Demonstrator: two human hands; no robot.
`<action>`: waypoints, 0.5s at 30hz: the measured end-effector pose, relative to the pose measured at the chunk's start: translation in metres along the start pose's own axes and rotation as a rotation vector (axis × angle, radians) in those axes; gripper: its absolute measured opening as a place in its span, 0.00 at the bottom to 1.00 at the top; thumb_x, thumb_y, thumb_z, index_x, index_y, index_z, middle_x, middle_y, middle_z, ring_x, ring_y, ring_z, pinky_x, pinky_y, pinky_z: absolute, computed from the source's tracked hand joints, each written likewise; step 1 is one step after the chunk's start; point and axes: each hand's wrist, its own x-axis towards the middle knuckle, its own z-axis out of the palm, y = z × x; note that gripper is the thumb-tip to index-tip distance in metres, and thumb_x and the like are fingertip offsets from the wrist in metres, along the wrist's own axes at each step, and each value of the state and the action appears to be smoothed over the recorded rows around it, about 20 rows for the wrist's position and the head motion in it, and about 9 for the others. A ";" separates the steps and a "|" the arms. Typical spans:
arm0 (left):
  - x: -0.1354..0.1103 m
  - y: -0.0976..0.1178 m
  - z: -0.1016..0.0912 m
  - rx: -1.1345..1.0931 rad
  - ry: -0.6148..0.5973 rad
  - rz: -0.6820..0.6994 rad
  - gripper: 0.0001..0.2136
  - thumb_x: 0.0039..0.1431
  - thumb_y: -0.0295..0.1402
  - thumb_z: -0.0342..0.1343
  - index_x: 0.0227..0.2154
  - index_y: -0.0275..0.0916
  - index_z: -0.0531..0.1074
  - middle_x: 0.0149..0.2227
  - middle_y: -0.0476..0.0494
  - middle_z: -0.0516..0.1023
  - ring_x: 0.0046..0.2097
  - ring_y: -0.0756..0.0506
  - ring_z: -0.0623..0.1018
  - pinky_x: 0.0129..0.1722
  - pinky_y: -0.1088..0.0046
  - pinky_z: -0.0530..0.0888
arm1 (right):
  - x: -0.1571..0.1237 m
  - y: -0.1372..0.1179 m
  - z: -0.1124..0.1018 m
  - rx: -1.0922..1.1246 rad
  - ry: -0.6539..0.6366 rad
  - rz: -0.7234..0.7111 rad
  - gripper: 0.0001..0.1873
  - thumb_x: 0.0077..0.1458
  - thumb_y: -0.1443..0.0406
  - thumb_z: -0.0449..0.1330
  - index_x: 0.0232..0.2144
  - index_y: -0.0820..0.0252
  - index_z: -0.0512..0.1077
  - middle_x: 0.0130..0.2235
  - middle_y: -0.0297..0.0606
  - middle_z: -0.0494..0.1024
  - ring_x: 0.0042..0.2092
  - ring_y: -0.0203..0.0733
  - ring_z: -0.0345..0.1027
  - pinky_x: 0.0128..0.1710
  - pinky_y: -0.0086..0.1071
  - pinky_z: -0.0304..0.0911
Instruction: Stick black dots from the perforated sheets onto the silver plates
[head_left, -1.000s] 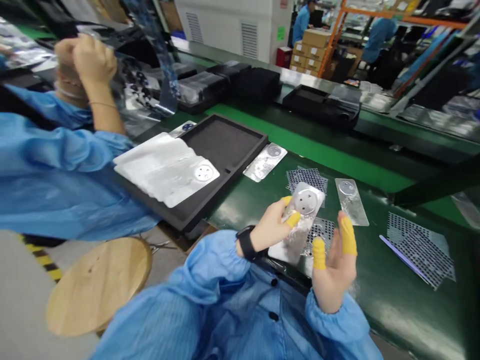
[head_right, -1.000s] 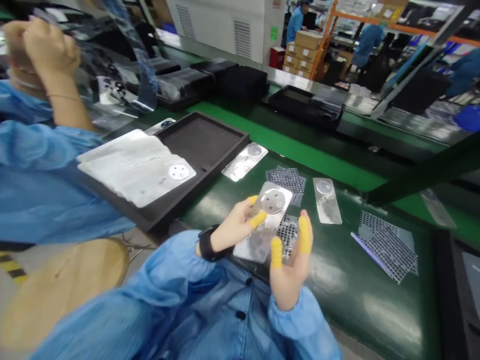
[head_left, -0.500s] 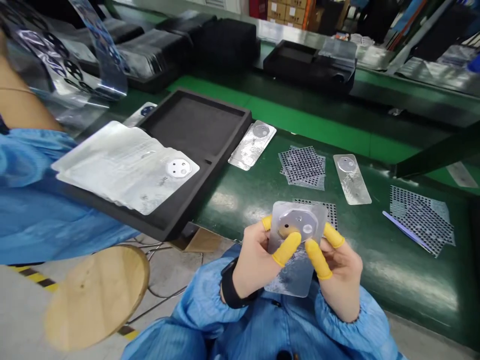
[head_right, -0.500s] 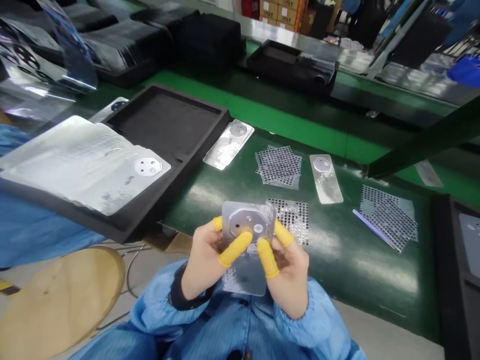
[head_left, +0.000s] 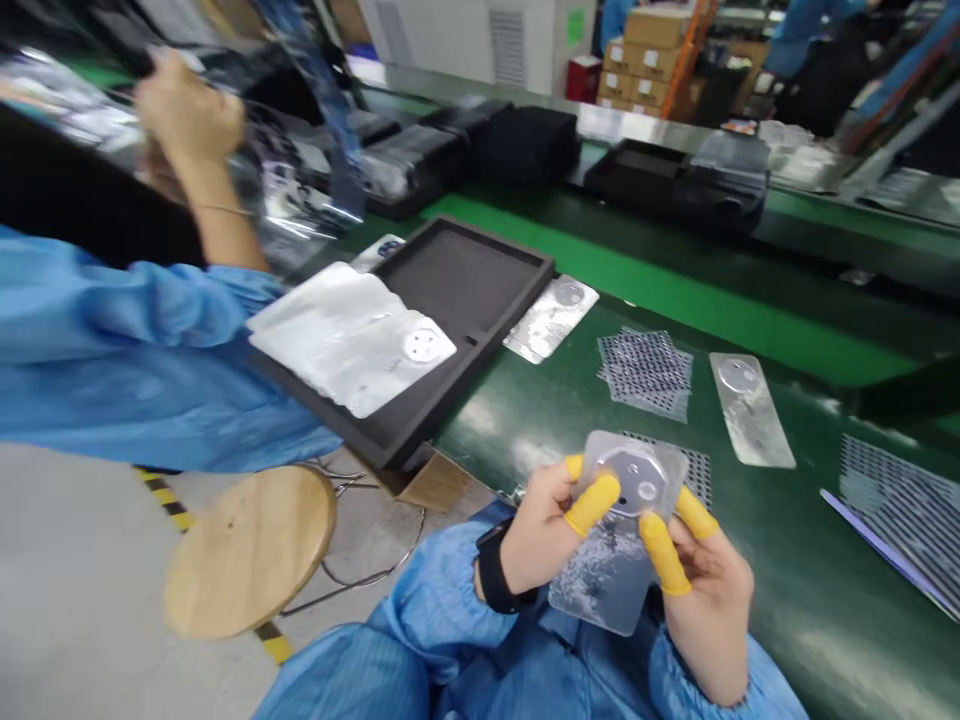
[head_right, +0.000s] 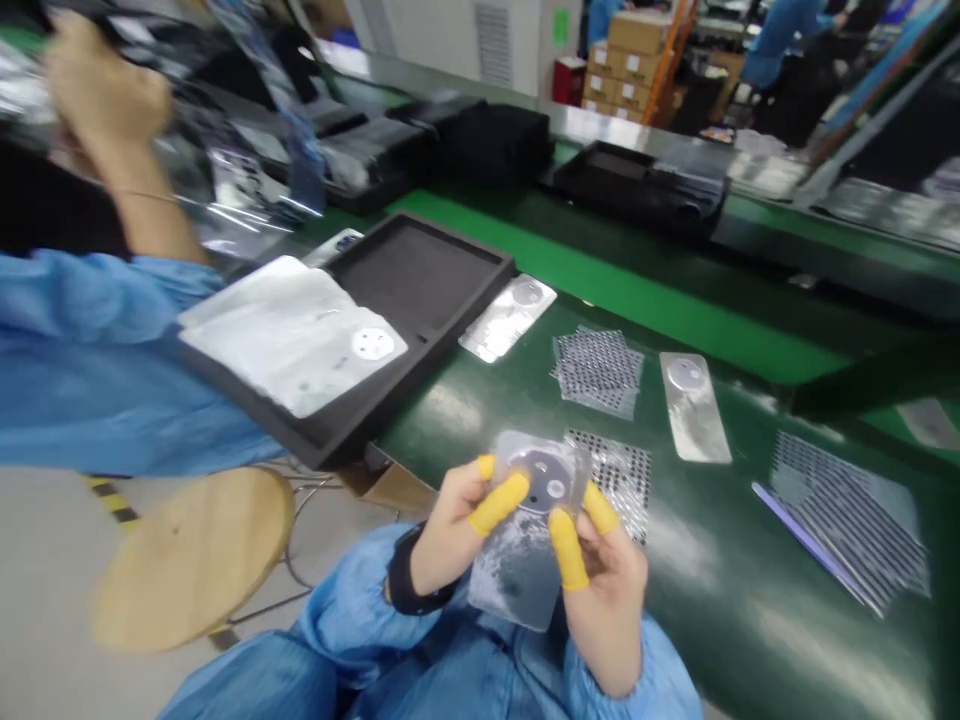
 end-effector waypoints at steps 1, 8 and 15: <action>0.000 -0.002 -0.001 0.011 0.001 -0.004 0.21 0.53 0.51 0.59 0.28 0.34 0.79 0.25 0.43 0.78 0.31 0.46 0.77 0.33 0.74 0.75 | 0.000 0.004 -0.004 -0.017 -0.004 0.021 0.17 0.45 0.59 0.70 0.39 0.58 0.80 0.31 0.40 0.83 0.29 0.43 0.79 0.28 0.27 0.76; -0.004 -0.019 -0.007 0.023 0.106 -0.016 0.27 0.50 0.57 0.57 0.21 0.32 0.76 0.22 0.44 0.72 0.25 0.50 0.68 0.26 0.76 0.69 | 0.002 0.050 -0.026 -0.055 -0.119 0.177 0.24 0.38 0.56 0.73 0.39 0.60 0.79 0.33 0.43 0.83 0.33 0.50 0.79 0.32 0.34 0.77; 0.000 -0.011 -0.022 0.079 0.073 -0.035 0.28 0.51 0.58 0.55 0.18 0.33 0.72 0.19 0.46 0.69 0.24 0.51 0.67 0.25 0.76 0.68 | 0.002 0.061 -0.015 0.029 -0.252 0.229 0.24 0.43 0.55 0.71 0.42 0.60 0.78 0.37 0.43 0.83 0.36 0.49 0.79 0.36 0.33 0.77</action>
